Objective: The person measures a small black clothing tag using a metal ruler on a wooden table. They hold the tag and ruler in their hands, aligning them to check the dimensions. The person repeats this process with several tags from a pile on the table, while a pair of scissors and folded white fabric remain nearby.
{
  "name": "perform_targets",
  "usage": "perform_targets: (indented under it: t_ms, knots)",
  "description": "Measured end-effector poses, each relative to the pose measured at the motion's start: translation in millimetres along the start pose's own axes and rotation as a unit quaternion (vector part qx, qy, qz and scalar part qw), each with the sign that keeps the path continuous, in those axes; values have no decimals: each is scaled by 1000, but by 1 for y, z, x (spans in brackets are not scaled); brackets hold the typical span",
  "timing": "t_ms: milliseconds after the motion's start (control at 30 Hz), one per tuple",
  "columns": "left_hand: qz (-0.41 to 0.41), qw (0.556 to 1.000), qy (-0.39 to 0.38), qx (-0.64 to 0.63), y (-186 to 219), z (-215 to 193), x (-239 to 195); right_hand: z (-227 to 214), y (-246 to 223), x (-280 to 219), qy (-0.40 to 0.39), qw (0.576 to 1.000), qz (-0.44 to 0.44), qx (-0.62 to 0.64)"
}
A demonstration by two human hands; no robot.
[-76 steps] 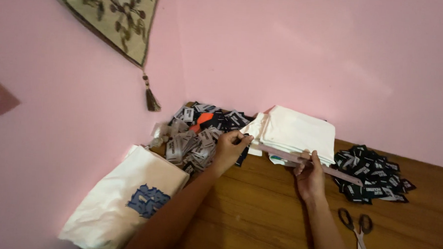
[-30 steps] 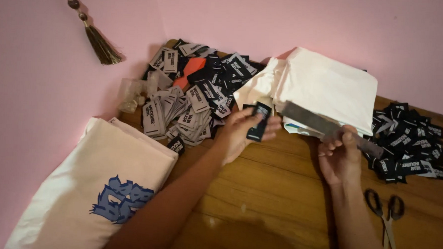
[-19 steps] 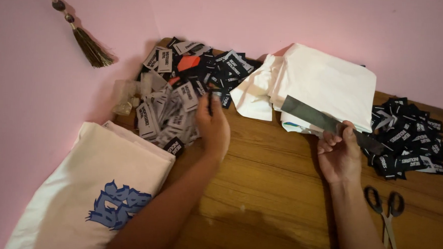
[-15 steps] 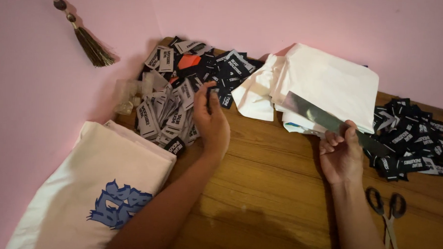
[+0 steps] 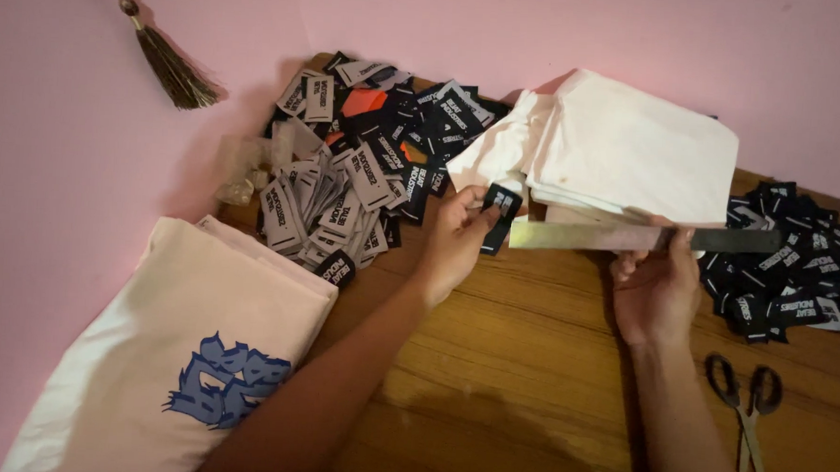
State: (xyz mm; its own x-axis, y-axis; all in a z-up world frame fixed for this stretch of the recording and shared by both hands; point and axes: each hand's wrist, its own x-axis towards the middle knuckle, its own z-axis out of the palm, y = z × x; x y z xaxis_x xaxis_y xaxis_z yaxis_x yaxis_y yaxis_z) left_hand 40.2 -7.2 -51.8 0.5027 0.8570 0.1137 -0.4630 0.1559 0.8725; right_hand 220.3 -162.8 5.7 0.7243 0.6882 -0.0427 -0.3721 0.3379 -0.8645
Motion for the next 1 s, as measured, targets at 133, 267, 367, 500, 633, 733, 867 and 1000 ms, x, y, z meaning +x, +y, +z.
perform_targets:
  t_ms: [133, 267, 367, 500, 633, 733, 867, 1000]
  knots:
    - [-15, 999, 1, -52, 29, 17, -15, 2, 2, 1, -21, 1000, -7, -18]
    - [-51, 997, 18, -63, 37, 20, -17, -10, 13, 6, -41, 997, -26, -67]
    - [-45, 998, 19, -48, 23, 13, -11, -4, 12, 2, -47, 994, -43, -91]
    - [-28, 999, 7, -23, 22, 14, -9, 8, 10, -6, -43, 992, -63, -99]
    - [-35, 998, 40, -19, 15, 10, -8, -16, 26, 10, -29, 992, -75, -98]
    - [-16, 997, 56, 42, 3, 5, -6, -11, 26, 8, -9, 994, -78, -71]
    - [-17, 997, 56, 52, -18, -4, 3, -11, 27, 7, -8, 995, -87, -55]
    - [-27, 999, 45, 13, -18, -4, 4, -12, 28, 7, -2, 996, -75, -55]
